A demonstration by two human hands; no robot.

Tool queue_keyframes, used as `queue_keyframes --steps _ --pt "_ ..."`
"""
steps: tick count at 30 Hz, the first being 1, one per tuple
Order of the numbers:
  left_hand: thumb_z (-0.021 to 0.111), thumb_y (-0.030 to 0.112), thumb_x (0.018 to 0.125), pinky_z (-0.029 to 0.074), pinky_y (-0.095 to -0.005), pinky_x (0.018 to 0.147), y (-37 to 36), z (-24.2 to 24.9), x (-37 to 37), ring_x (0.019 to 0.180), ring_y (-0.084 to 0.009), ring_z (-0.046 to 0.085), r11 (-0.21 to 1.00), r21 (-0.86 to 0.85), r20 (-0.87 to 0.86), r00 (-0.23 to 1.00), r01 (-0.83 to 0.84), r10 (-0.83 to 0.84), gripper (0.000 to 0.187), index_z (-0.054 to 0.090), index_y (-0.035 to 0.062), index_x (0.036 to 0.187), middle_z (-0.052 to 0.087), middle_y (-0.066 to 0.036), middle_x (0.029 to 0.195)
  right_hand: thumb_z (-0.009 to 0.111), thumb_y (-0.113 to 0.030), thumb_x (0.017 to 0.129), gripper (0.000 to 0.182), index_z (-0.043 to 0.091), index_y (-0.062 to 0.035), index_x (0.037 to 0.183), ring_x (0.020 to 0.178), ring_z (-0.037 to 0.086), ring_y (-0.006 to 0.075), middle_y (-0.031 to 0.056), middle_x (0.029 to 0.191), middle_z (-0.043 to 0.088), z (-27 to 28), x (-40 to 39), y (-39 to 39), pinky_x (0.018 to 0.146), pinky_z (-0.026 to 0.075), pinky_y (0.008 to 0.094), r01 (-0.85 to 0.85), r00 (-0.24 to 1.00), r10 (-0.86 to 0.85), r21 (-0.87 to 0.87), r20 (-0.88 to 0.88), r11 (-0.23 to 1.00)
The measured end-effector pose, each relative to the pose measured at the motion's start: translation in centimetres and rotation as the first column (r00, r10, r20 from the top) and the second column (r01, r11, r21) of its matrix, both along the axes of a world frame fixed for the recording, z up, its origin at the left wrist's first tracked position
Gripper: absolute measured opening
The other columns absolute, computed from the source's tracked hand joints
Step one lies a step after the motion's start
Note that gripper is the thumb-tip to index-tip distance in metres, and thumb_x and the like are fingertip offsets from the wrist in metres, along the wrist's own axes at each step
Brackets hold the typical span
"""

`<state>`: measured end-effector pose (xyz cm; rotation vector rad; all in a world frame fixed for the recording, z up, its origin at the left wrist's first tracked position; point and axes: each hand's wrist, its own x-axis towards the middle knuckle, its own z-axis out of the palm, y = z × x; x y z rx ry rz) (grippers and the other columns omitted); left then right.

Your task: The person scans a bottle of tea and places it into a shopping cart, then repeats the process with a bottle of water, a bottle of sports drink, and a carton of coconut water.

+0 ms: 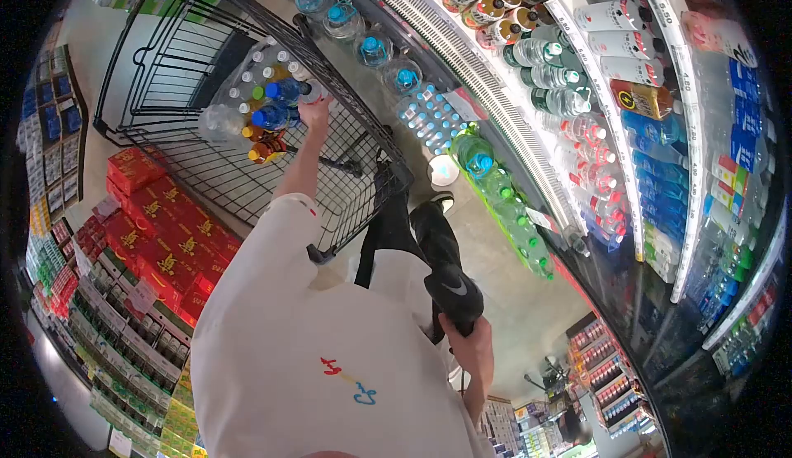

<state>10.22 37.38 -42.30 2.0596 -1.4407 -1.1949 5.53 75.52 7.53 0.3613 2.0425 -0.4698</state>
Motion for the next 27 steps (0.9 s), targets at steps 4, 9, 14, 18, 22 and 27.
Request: queue_keyframes --steps 4,9,14,18,22,27 --pt "0.093 0.025 0.057 0.049 -0.0398 0.094 -1.1 -2.3 -0.3 0.106 -0.0301 0.066 0.998 0.043 -0.123 0.992 0.037 -0.032 0.084 0.058 -0.0035 0.127 0.068 -0.017 0.117 0.079 -0.031 0.083 0.035 0.067 0.0014 0.089 0.055 0.056 0.0115 0.0035 0.063 0.06 -0.9 -0.5 0.4 0.052 0.047 0.03 -0.03 0.997 0.024 0.085 0.073 0.996" --pt "0.091 0.028 0.06 0.051 -0.0373 0.09 -1.2 -6.6 1.7 0.102 -0.0277 0.067 0.995 -0.079 -0.283 0.955 0.066 -0.086 0.075 0.061 -0.0032 0.121 0.07 -0.017 0.113 0.077 -0.027 0.084 0.032 0.063 -0.0004 0.071 0.053 0.052 0.0097 0.0015 0.059 0.059 -0.8 -0.8 -0.2 0.051 0.042 0.0292 -0.061 0.997 0.058 0.05 0.045 0.997" --pt "0.088 0.03 0.064 0.05 -0.0376 0.093 -1.5 0.9 1.4 0.106 -0.0289 0.066 0.968 0.045 -0.101 0.965 0.248 -0.242 0.076 0.057 -0.003 0.124 0.067 -0.018 0.119 0.077 -0.028 0.084 0.031 0.065 0.0001 0.08 0.053 0.053 0.0105 0.002 0.06 0.059 -1.1 -1.3 1.1 0.051 0.043 0.0299 -0.059 0.996 0.062 -0.038 0.057 0.998" --pt "0.082 0.027 0.068 0.049 -0.0408 0.095 -1.7 -5.5 4.3 0.111 -0.0334 0.064 0.944 -0.027 -0.091 0.94 0.328 -0.329 0.073 0.053 -0.0032 0.128 0.066 -0.02 0.118 0.077 -0.028 0.084 0.033 0.066 0.0025 0.092 0.061 0.058 0.013 0.0068 0.068 0.063 -0.7 -1.8 1.6 0.058 0.048 0.0322 -0.053 0.996 0.056 -0.043 0.076 0.998" --pt "0.075 0.02 0.077 0.049 -0.0399 0.092 0.1 3.3 3.4 0.103 -0.0317 0.065 0.941 -0.157 -0.038 0.95 0.299 -0.309 0.056 0.055 -0.0023 0.124 0.067 -0.02 0.112 0.077 -0.028 0.084 0.037 0.066 0.0042 0.098 0.072 0.064 0.0202 0.0144 0.08 0.069 -0.2 -2.2 2.5 0.069 0.051 0.0354 -0.032 0.999 0.026 -0.165 -0.039 0.986" --pt "0.067 0.016 0.091 0.049 -0.0357 0.08 2.2 10.8 0.6 0.086 -0.0241 0.059 0.931 -0.358 -0.16 0.978 0.067 -0.132 0.04 0.051 -0.0037 0.123 0.06 -0.013 0.098 0.077 -0.029 0.084 0.042 0.066 0.0041 0.108 0.087 0.068 0.0306 0.0212 0.096 0.071 -1.8 -2.6 5.6 0.081 0.051 0.0376 -0.085 0.995 0.077 -0.168 -0.056 0.982"
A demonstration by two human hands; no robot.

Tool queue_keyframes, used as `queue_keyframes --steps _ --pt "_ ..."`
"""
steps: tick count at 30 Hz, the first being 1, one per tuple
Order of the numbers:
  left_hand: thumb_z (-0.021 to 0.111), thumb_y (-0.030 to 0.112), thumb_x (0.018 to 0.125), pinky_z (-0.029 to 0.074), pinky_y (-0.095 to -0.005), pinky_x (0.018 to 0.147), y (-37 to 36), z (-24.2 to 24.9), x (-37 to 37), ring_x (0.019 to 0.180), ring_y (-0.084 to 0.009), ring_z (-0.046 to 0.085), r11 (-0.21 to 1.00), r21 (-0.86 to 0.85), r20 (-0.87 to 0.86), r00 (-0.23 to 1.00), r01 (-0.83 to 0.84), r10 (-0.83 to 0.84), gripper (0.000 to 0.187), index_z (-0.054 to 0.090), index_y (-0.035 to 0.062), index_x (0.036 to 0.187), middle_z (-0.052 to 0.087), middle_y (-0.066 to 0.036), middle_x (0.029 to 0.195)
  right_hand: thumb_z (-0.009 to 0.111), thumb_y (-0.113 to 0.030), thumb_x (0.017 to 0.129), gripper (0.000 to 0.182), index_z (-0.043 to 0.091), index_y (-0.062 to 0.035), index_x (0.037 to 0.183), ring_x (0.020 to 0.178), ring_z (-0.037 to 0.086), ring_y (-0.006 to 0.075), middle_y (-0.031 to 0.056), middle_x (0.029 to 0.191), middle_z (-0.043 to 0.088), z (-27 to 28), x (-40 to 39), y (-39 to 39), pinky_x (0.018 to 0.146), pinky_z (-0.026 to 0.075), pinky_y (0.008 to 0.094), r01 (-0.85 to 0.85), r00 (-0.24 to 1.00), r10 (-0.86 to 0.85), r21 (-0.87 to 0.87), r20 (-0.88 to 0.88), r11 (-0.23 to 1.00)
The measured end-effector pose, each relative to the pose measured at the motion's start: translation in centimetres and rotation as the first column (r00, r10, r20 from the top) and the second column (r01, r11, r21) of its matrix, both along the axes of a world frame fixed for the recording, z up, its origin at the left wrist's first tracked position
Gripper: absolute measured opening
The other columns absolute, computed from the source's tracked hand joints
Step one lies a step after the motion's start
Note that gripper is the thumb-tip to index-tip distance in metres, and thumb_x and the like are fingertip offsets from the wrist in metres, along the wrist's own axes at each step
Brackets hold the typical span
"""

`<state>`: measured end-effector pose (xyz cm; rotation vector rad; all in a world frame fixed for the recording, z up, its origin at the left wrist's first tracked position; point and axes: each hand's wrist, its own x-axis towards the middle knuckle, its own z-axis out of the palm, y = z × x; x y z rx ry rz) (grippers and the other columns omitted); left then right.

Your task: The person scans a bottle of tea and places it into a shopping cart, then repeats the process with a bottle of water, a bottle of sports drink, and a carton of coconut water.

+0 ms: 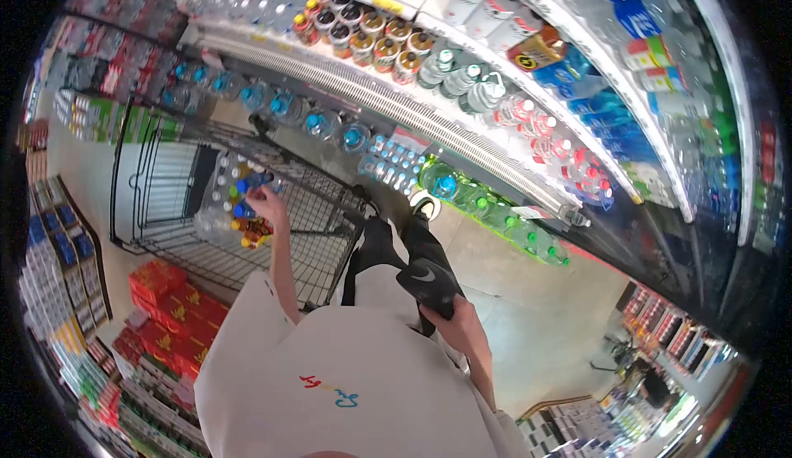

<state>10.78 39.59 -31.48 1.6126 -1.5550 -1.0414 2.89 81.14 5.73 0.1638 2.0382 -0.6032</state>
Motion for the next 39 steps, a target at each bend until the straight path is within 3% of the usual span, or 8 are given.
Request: queue_keyframes --steps 5,10,17,21,27,30,33,39 --pt "0.064 0.01 0.094 0.045 -0.0279 0.08 5.0 15.0 -12.4 0.088 -0.0154 0.053 0.964 -0.244 -0.329 0.927 0.102 -0.181 0.033 0.05 -0.0031 0.121 0.055 -0.008 0.1 0.076 -0.029 0.084 0.043 0.066 0.0027 0.11 0.094 0.068 0.0323 0.0205 0.099 0.071 0.7 -2.6 0.9 0.084 0.051 0.0388 0.059 0.996 -0.071 -0.202 -0.05 0.978" --pt "0.071 0.012 0.09 0.052 -0.0282 0.074 6.1 13.0 -30.9 0.08 -0.0137 0.061 0.654 -0.163 -0.395 0.558 0.739 -0.73 0.039 0.053 -0.0021 0.121 0.065 -0.006 0.088 0.075 -0.03 0.086 0.04 0.066 0.0004 0.111 0.094 0.067 0.0336 0.0208 0.1 0.071 -0.9 -4.2 4.2 0.084 0.051 0.0393 0.075 0.992 -0.099 -0.255 -0.083 0.964" --pt "0.087 0.031 0.072 0.05 -0.0383 0.098 9.1 16.0 -54.8 0.117 -0.0318 0.058 0.263 -0.331 0.108 0.313 0.906 -0.944 0.1 0.027 -0.0022 0.145 0.056 -0.024 0.127 0.075 -0.032 0.086 0.034 0.066 -0.0025 0.1 0.056 0.056 0.015 0.0052 0.063 0.057 -0.3 -5.7 9.1 0.053 0.046 0.035 0.323 0.946 -0.32 -0.204 0.047 0.924" --pt "0.088 0.023 0.072 0.053 -0.0369 0.09 10.0 16.9 -59.9 0.11 -0.0243 0.064 0.101 -0.312 0.201 0.169 0.945 -0.965 0.082 0.043 -0.0037 0.135 0.064 -0.019 0.123 0.076 -0.031 0.086 0.032 0.065 -0.0031 0.096 0.048 0.051 0.0105 0.0004 0.061 0.054 -0.6 -5.7 11.9 0.043 0.042 0.0305 0.49 0.872 -0.477 -0.177 0.11 0.854" --pt "0.088 0.025 0.073 0.055 -0.0374 0.08 11.8 17.8 -57.7 0.095 -0.0275 0.068 0.405 -0.247 0.11 0.44 0.881 -0.891 0.076 0.042 -0.003 0.126 0.068 -0.019 0.107 0.076 -0.027 0.087 0.029 0.061 -0.0041 0.079 0.048 0.048 0.0077 -0.0014 0.057 0.053 -2.0 -6.3 14.9 0.044 0.042 0.0274 0.557 0.829 -0.55 -0.219 0.097 0.801" --pt "0.087 0.014 0.075 0.051 -0.0347 0.084 9.6 12.7 -56.7 0.099 -0.0206 0.062 0.451 -0.597 -0.231 0.396 0.663 -0.889 0.072 0.04 -0.0006 0.129 0.062 -0.013 0.116 0.076 -0.027 0.087 0.027 0.061 -0.0044 0.081 0.048 0.048 0.0074 -0.0018 0.057 0.053 -2.4 -7.1 15.3 0.044 0.042 0.0269 0.541 0.838 -0.539 -0.272 0.088 0.796" --pt "0.084 0.014 0.08 0.049 -0.029 0.083 10.0 16.5 -51.5 0.094 -0.015 0.059 0.766 -0.074 -0.543 0.619 0.638 -0.568 0.064 0.043 0.0007 0.128 0.062 -0.01 0.11 0.075 -0.026 0.088 0.027 0.061 -0.0046 0.081 0.049 0.048 0.0071 -0.0018 0.057 0.053 -2.2 -7.9 15.3 0.045 0.042 0.0267 0.506 0.857 -0.509 -0.32 0.081 0.801" --pt "0.065 0.038 0.096 0.055 -0.0336 0.083 9.0 24.7 -36.8 0.094 -0.0203 0.063 0.652 0.196 -0.779 0.52 0.733 -0.351 0.049 0.052 0.0079 0.132 0.063 -0.008 0.112 0.075 -0.026 0.088 0.025 0.062 -0.0048 0.085 0.049 0.047 0.0069 -0.0026 0.058 0.051 -1.6 -8.9 14.2 0.044 0.04 0.0273 0.417 0.9 -0.434 -0.349 0.031 0.839"
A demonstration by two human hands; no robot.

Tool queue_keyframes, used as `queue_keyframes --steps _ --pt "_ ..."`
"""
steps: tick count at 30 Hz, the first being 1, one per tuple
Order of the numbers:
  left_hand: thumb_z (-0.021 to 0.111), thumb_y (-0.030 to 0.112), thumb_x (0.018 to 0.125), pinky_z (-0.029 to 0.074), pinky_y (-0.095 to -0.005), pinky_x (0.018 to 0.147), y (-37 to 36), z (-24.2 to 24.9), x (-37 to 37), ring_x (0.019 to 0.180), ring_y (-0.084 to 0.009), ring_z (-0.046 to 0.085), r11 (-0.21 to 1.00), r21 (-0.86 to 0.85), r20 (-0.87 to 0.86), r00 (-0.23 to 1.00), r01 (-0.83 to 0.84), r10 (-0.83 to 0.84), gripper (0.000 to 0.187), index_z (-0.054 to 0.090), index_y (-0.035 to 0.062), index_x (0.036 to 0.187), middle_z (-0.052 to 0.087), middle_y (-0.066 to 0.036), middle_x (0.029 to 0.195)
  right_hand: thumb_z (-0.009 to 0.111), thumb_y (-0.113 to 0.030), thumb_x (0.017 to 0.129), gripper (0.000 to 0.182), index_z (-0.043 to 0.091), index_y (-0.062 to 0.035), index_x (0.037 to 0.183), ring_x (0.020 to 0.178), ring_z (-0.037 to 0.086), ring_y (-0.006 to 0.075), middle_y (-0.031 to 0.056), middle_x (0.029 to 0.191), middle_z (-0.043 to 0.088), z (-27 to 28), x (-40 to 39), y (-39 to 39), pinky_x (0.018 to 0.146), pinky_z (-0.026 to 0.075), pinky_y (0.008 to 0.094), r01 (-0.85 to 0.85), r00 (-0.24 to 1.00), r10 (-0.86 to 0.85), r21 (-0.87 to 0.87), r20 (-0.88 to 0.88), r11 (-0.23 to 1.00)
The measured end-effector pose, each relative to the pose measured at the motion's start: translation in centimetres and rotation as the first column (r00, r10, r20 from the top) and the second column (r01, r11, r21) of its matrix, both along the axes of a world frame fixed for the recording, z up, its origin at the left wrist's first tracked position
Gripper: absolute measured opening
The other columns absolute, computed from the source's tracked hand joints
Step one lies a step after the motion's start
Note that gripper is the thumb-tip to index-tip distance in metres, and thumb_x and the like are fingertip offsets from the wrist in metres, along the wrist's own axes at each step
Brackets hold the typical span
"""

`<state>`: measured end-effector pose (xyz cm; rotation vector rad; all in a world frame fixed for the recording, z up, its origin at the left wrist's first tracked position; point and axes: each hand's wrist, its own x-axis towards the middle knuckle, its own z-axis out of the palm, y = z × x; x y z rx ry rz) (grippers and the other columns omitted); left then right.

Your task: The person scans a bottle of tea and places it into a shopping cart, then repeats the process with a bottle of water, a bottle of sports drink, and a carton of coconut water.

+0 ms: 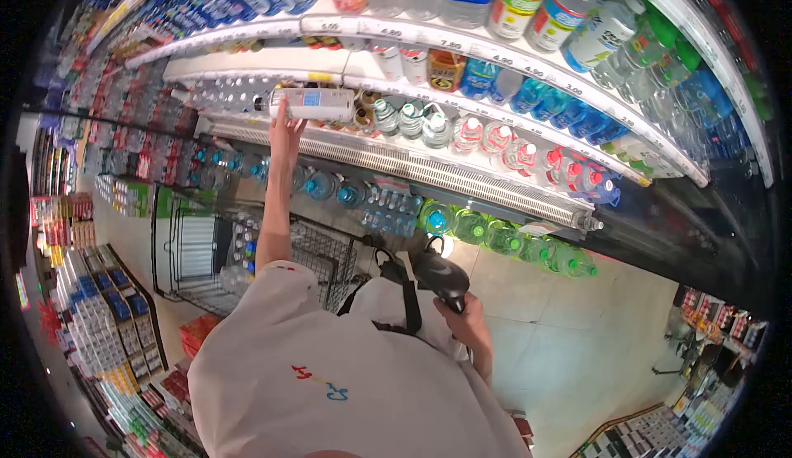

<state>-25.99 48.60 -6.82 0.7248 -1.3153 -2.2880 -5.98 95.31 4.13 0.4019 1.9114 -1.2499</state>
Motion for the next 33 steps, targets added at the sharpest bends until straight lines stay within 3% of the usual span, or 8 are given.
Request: queue_keyframes --steps 3,4,5,7,15,22,24,33 --pt "0.05 0.053 0.1 0.049 -0.0414 0.099 2.1 2.3 5.8 0.115 -0.0292 0.06 0.909 0.414 -0.231 0.971 0.036 0.067 0.059 0.054 0.0053 0.134 0.064 -0.011 0.121 0.074 -0.026 0.089 0.024 0.063 -0.0039 0.09 0.051 0.045 0.0067 -0.0035 0.059 0.049 0.1 0.3 -0.8 0.046 0.037 0.0276 -0.086 0.995 0.086 0.003 -0.054 0.996" --pt "0.046 0.058 0.099 0.051 -0.0403 0.095 3.1 3.0 7.9 0.11 -0.0303 0.06 0.848 0.529 -0.186 0.979 0.028 0.083 0.063 0.056 0.0022 0.126 0.063 -0.015 0.115 0.073 -0.025 0.089 0.024 0.063 -0.0035 0.09 0.052 0.045 0.0067 -0.0037 0.059 0.049 0.6 0.0 -1.4 0.047 0.036 0.0277 -0.119 0.99 0.12 0.007 -0.07 0.993" --pt "0.048 0.059 0.097 0.052 -0.0415 0.091 2.6 -0.1 9.3 0.101 -0.03 0.06 0.726 0.615 -0.442 0.897 0.308 -0.006 0.067 0.053 -0.0016 0.125 0.062 -0.017 0.11 0.073 -0.025 0.089 0.024 0.063 -0.003 0.089 0.053 0.045 0.0067 -0.0039 0.06 0.048 0.8 -0.3 -2.1 0.049 0.036 0.0277 -0.151 0.984 0.151 0.012 -0.092 0.988" --pt "0.047 0.062 0.096 0.052 -0.0423 0.088 5.8 2.3 13.1 0.09 -0.0291 0.06 0.438 0.851 -0.373 0.921 0.29 0.114 0.071 0.049 -0.0033 0.125 0.059 -0.017 0.107 0.072 -0.024 0.09 0.024 0.062 -0.0019 0.09 0.056 0.043 0.0066 -0.0036 0.062 0.049 1.1 -0.1 -3.2 0.051 0.035 0.0276 -0.21 0.973 0.211 0.022 -0.095 0.977" --pt "0.045 0.057 0.099 0.056 -0.0412 0.077 8.4 -0.3 23.2 0.084 -0.0284 0.063 0.406 0.823 -0.372 0.917 0.397 -0.142 0.066 0.047 -0.0017 0.13 0.06 -0.017 0.105 0.074 -0.021 0.087 0.028 0.065 0.0008 0.103 0.065 0.046 0.0132 0.0036 0.068 0.056 3.6 3.2 -8.4 0.061 0.043 0.0315 -0.428 0.877 0.422 0.025 -0.229 0.903" --pt "0.059 0.046 0.097 0.058 -0.0312 0.06 7.9 2.6 28.0 0.072 -0.0183 0.069 0.758 0.514 0.221 0.792 0.402 -0.569 0.049 0.058 0.0057 0.124 0.069 -0.008 0.091 0.074 -0.017 0.086 0.026 0.066 0.0006 0.103 0.064 0.045 0.0122 0.0016 0.068 0.055 5.4 7.6 -13.0 0.061 0.041 0.0306 -0.535 0.781 0.525 0.071 -0.338 0.842" --pt "0.058 0.046 0.096 0.057 -0.0295 0.061 7.8 2.8 28.9 0.073 -0.0172 0.069 0.737 0.484 0.239 0.739 0.471 -0.63 0.048 0.06 0.0049 0.121 0.069 -0.008 0.09 0.074 -0.018 0.083 0.034 0.063 -0.0012 0.111 0.077 0.062 0.0324 0.0172 0.092 0.069 5.8 8.7 -13.7 0.074 0.05 0.0391 -0.578 0.771 0.574 0.075 -0.274 0.813" --pt "0.066 0.043 0.093 0.052 -0.0328 0.087 9.1 5.1 31.0 0.105 -0.0177 0.063 0.689 0.317 0.251 0.644 0.651 -0.723 0.063 0.048 0.004 0.14 0.062 -0.01 0.121 0.074 -0.02 0.081 0.032 0.066 -0.001 0.106 0.082 0.064 0.0399 0.0219 0.086 0.067 4.5 12.2 -12.9 0.075 0.049 0.0434 -0.643 0.719 0.618 0.034 -0.318 0.765"
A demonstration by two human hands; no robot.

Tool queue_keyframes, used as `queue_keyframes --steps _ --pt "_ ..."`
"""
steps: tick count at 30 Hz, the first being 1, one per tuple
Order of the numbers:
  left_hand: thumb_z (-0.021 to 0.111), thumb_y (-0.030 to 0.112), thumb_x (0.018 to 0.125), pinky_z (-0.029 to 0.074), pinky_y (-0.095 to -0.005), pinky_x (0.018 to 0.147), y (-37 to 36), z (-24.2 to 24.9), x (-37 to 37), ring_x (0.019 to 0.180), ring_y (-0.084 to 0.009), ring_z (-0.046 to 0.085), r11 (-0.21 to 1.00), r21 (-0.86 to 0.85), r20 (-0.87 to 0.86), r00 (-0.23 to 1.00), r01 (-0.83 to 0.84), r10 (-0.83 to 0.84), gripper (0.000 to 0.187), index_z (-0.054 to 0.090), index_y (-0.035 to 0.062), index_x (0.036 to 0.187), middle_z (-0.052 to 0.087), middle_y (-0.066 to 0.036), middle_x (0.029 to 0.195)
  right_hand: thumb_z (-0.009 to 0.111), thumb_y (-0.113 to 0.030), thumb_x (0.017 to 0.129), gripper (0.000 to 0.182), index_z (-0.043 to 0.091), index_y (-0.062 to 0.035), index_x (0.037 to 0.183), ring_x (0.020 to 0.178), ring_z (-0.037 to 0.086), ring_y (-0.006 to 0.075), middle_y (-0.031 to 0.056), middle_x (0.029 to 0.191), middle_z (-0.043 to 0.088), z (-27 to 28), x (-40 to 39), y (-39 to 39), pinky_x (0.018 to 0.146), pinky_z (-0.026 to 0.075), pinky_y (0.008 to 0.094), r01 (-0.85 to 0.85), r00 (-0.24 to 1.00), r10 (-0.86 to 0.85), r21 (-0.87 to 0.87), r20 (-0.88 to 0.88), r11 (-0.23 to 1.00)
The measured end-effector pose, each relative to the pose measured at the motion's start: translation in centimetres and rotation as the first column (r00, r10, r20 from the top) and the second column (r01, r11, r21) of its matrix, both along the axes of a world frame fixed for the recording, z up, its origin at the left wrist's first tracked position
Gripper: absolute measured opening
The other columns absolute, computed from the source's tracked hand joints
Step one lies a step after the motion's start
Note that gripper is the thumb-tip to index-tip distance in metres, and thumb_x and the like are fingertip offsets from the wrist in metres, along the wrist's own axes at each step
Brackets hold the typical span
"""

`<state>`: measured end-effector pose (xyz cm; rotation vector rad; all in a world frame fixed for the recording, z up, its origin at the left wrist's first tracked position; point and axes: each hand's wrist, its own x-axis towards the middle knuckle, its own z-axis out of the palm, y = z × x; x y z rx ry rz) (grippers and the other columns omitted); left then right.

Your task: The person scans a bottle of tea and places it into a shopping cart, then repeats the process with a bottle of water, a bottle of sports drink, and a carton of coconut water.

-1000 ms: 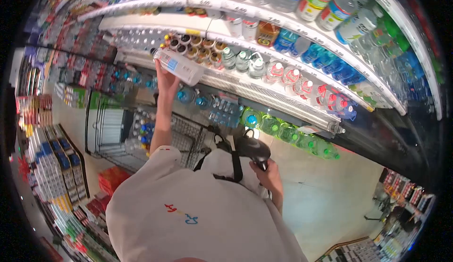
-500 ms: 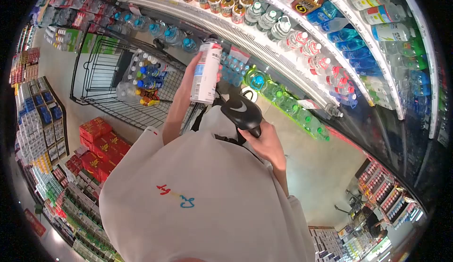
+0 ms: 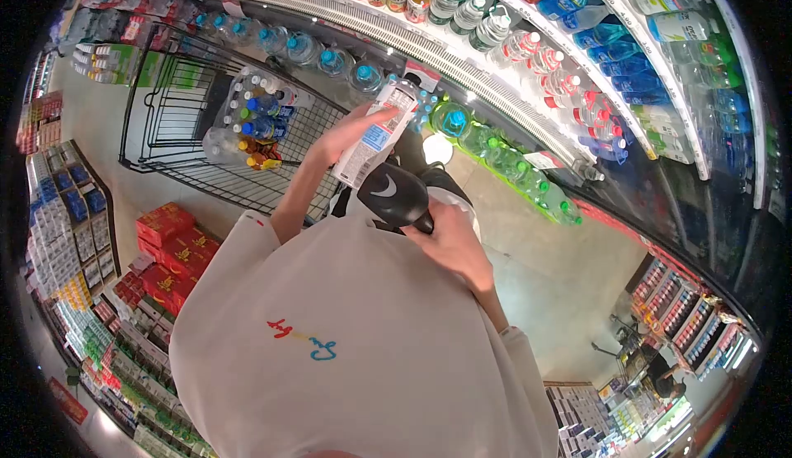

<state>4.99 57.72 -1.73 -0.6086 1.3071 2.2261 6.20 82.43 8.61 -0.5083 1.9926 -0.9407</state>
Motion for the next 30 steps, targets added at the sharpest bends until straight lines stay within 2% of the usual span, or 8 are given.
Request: queue_keyframes --steps 2,6,15,17,21,24,28,30 --pt "0.067 0.043 0.091 0.047 -0.0337 0.095 0.5 1.4 0.0 0.115 -0.0196 0.058 0.998 -0.044 0.056 0.998 0.034 -0.032 0.068 0.046 0.0037 0.143 0.059 -0.011 0.129 0.073 -0.02 0.081 0.031 0.066 -0.0008 0.104 0.082 0.064 0.0401 0.0219 0.086 0.067 0.0 0.4 0.5 0.075 0.049 0.0435 0.008 1.0 -0.009 -0.019 -0.02 1.0" --pt "0.068 0.045 0.09 0.048 -0.0331 0.093 1.7 0.7 0.2 0.112 -0.0192 0.059 0.994 -0.103 0.044 0.998 0.037 -0.033 0.07 0.047 0.0036 0.142 0.06 -0.01 0.127 0.072 -0.018 0.08 0.031 0.066 -0.0002 0.105 0.083 0.064 0.0402 0.0214 0.086 0.068 0.4 0.6 1.7 0.076 0.05 0.0426 0.029 1.0 -0.029 -0.007 -0.007 1.0" --pt "0.068 0.047 0.089 0.046 -0.0323 0.095 6.8 1.0 -0.4 0.112 -0.0178 0.058 0.957 -0.257 0.022 0.991 0.134 -0.133 0.069 0.049 0.0056 0.141 0.061 -0.009 0.126 0.072 -0.019 0.08 0.037 0.064 -0.0013 0.112 0.084 0.065 0.0397 0.0212 0.087 0.068 -0.6 1.0 7.8 0.076 0.05 0.0435 0.044 0.996 -0.054 -0.146 -0.069 0.988" --pt "0.066 0.042 0.094 0.053 -0.0288 0.074 8.3 1.6 -0.6 0.088 -0.013 0.064 0.95 -0.296 -0.033 0.993 0.098 -0.112 0.061 0.049 0.0051 0.14 0.063 -0.005 0.111 0.072 -0.018 0.08 0.037 0.064 -0.0016 0.112 0.083 0.065 0.0396 0.0209 0.087 0.068 -0.9 1.0 9.2 0.076 0.05 0.0435 0.05 0.993 -0.07 -0.198 -0.095 0.979" --pt "0.065 0.042 0.094 0.053 -0.0293 0.074 10.9 1.1 -0.6 0.089 -0.0135 0.064 0.94 -0.325 -0.019 0.992 0.108 -0.121 0.061 0.048 0.0066 0.14 0.063 -0.005 0.111 0.072 -0.015 0.08 0.035 0.064 -0.0025 0.112 0.083 0.065 0.0395 0.0199 0.088 0.068 -1.2 0.7 12.2 0.076 0.05 0.0435 0.043 0.997 -0.053 -0.182 -0.052 0.982" --pt "0.064 0.041 0.095 0.054 -0.03 0.074 12.9 1.5 -0.5 0.089 -0.0128 0.063 0.927 -0.359 0.079 0.993 0.113 -0.09 0.058 0.048 0.0074 0.141 0.063 -0.005 0.111 0.072 -0.014 0.08 0.035 0.064 -0.0025 0.112 0.084 0.064 0.0399 0.0192 0.089 0.068 -1.6 0.3 14.3 0.075 0.051 0.0435 0.027 0.998 -0.038 -0.247 -0.041 0.969" --pt "0.065 0.038 0.096 0.054 -0.0291 0.072 14.8 0.7 0.1 0.087 -0.0118 0.063 0.954 -0.297 0.037 0.999 0.047 -0.037 0.055 0.05 0.0076 0.139 0.063 -0.005 0.108 0.073 -0.014 0.08 0.035 0.064 -0.0023 0.112 0.083 0.064 0.0402 0.0196 0.089 0.068 -1.8 -0.6 16.4 0.075 0.051 0.044 -0.003 1.0 -0.001 -0.3 -0.014 0.954" --pt "0.066 0.036 0.095 0.054 -0.0287 0.071 15.5 0.6 0.6 0.086 -0.0115 0.063 0.964 -0.266 0.042 0.999 0.004 0.007 0.054 0.05 0.007 0.137 0.064 -0.005 0.107 0.073 -0.013 0.079 0.037 0.064 -0.0018 0.114 0.082 0.064 0.0403 0.0206 0.09 0.068 -1.2 -1.6 17.3 0.075 0.051 0.0442 -0.052 0.997 0.063 -0.201 0.047 0.978"
